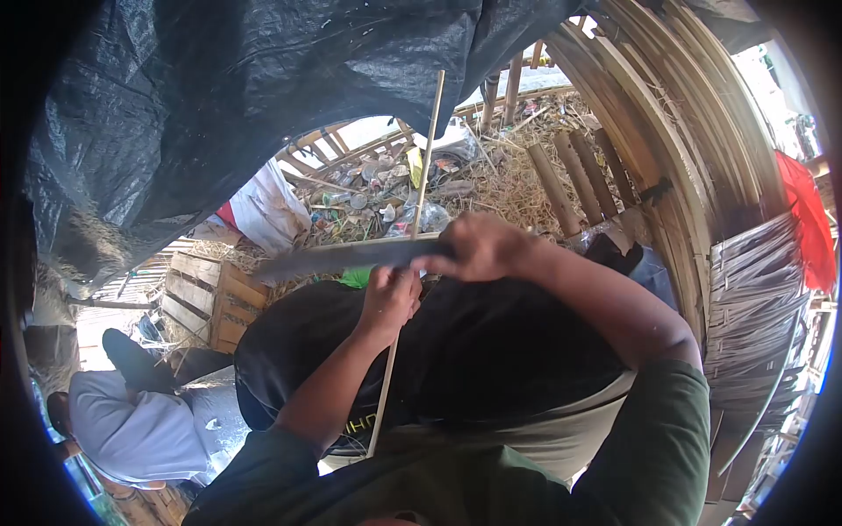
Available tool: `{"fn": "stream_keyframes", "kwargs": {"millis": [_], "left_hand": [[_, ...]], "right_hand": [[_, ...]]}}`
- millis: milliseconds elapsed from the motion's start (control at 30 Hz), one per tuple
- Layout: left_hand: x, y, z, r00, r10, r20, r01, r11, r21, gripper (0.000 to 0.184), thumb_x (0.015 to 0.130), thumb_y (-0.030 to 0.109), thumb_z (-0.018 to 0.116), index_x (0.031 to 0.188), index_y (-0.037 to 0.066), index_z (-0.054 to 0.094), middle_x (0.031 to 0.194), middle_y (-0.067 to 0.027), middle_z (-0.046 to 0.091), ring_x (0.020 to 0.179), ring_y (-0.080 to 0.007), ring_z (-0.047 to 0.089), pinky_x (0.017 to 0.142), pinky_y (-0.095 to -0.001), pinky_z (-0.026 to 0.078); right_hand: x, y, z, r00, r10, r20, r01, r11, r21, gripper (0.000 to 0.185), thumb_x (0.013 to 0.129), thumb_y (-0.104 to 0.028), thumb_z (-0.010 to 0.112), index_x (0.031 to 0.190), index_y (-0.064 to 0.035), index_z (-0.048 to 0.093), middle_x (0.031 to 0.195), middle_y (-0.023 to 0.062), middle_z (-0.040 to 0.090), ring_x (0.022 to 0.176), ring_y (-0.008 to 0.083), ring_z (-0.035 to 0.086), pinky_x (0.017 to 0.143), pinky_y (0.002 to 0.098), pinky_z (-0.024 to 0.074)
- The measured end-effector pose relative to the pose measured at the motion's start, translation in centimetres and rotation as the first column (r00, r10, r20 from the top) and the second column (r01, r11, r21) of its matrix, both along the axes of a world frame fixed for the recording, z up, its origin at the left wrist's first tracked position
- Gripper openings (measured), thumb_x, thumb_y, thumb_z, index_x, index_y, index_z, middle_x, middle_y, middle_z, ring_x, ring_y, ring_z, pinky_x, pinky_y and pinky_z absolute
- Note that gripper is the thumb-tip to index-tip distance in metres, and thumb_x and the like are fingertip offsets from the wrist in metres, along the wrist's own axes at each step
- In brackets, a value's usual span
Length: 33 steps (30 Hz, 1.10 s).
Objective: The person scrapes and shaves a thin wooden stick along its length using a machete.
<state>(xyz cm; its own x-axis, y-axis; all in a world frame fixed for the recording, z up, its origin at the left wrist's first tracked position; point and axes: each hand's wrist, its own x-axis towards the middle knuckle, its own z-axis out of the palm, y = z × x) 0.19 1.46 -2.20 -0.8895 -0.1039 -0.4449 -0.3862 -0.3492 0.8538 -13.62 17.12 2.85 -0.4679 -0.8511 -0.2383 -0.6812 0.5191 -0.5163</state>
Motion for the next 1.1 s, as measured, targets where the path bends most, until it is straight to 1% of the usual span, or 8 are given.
{"fn": "stream_keyframes", "kwargs": {"millis": [67, 167, 433, 533, 600, 667, 867, 1100], "left_hand": [[0.3, 0.0, -0.2, 1.000, -0.001, -0.005, 0.001, 0.998, -0.067, 0.028, 0.105, 0.025, 0.047, 0.085, 0.006, 0.053, 0.056, 0.0045, 0.043, 0.042, -0.0039, 0.040, 0.037, -0.0227, 0.034], [0.3, -0.4, -0.3, 0.997, -0.058, -0.053, 0.047, 0.981, -0.190, 0.029, 0.104, 0.022, 0.049, 0.081, 0.005, 0.054, 0.055, 0.0036, 0.045, 0.042, -0.0045, 0.042, 0.037, -0.0241, 0.034], [0.2, -0.4, -0.3, 0.993, -0.061, -0.100, 0.032, 0.963, -0.268, 0.028, 0.103, 0.017, 0.050, 0.078, 0.003, 0.054, 0.056, 0.0029, 0.046, 0.042, -0.0057, 0.044, 0.037, -0.0247, 0.031], [0.1, -0.2, 0.0, 0.994, -0.087, -0.066, 0.068, 0.966, -0.247, 0.027, 0.103, 0.019, 0.049, 0.081, 0.004, 0.053, 0.055, 0.0043, 0.044, 0.041, -0.0047, 0.042, 0.037, -0.0235, 0.031], [0.1, -0.3, 1.0, 0.996, -0.079, -0.037, 0.074, 0.991, -0.109, 0.027, 0.104, 0.021, 0.048, 0.083, 0.006, 0.052, 0.055, 0.0053, 0.042, 0.041, -0.0036, 0.040, 0.037, -0.0225, 0.030], [0.0, -0.3, 1.1, 0.996, -0.087, -0.019, 0.086, 0.996, -0.022, 0.027, 0.105, 0.026, 0.047, 0.087, 0.007, 0.051, 0.055, 0.0058, 0.039, 0.040, -0.0032, 0.037, 0.037, -0.0216, 0.030], [0.3, -0.3, 1.1, 0.995, -0.097, 0.019, 0.093, 0.984, 0.152, 0.028, 0.106, 0.029, 0.045, 0.087, 0.008, 0.049, 0.055, 0.0077, 0.033, 0.040, -0.0017, 0.031, 0.036, -0.0215, 0.027], [0.5, -0.3, 1.0, 0.992, -0.126, 0.014, 0.124, 0.984, 0.127, 0.029, 0.107, 0.031, 0.043, 0.090, 0.008, 0.048, 0.056, 0.0080, 0.031, 0.040, -0.0016, 0.029, 0.036, -0.0210, 0.026]], "right_hand": [[0.1, 0.7, -1.4, 0.974, 0.053, -0.222, -0.073, 0.994, -0.084, 0.071, 0.092, -0.064, 0.056, 0.076, 0.0045, 0.067, 0.068, 0.0280, 0.062, 0.068, 0.0420, 0.066, 0.070, 0.0478, 0.0535], [-3.3, 0.8, -0.3, 0.984, -0.172, 0.036, 0.167, 0.978, 0.127, 0.069, 0.092, -0.061, 0.058, 0.075, 0.0046, 0.067, 0.065, 0.0274, 0.062, 0.065, 0.0420, 0.066, 0.066, 0.0480, 0.0530], [-2.0, 0.5, -0.3, 0.999, -0.041, -0.006, 0.041, 0.995, 0.087, 0.075, 0.090, -0.067, 0.055, 0.071, 0.0040, 0.067, 0.066, 0.0277, 0.062, 0.070, 0.0416, 0.067, 0.068, 0.0491, 0.0541], [-3.3, 0.8, 0.8, 0.970, -0.231, 0.079, 0.217, 0.965, 0.150, 0.073, 0.091, -0.065, 0.056, 0.073, 0.0045, 0.067, 0.066, 0.0282, 0.062, 0.070, 0.0413, 0.067, 0.066, 0.0493, 0.0536], [-1.9, 0.5, 0.8, 0.970, -0.165, 0.179, 0.142, 0.981, 0.135, 0.077, 0.090, -0.068, 0.054, 0.075, 0.0060, 0.067, 0.065, 0.0286, 0.061, 0.071, 0.0417, 0.067, 0.070, 0.0495, 0.0537], [-1.0, 0.9, -1.1, 0.994, 0.090, -0.068, -0.100, 0.982, -0.163, 0.071, 0.094, -0.062, 0.055, 0.068, 0.0039, 0.063, 0.059, 0.0222, 0.058, 0.057, 0.0376, 0.062, 0.061, 0.0458, 0.0519], [-3.4, 1.2, 0.3, 0.971, -0.221, 0.089, 0.206, 0.966, 0.156, 0.075, 0.091, -0.068, 0.052, 0.081, 0.0034, 0.070, 0.073, 0.0256, 0.065, 0.078, 0.0413, 0.069, 0.075, 0.0482, 0.0535], [-3.9, 1.1, 1.0, 0.990, -0.089, 0.113, 0.073, 0.988, 0.139, 0.078, 0.091, -0.069, 0.051, 0.079, 0.0063, 0.069, 0.072, 0.0289, 0.064, 0.079, 0.0436, 0.068, 0.076, 0.0495, 0.0530]]}}
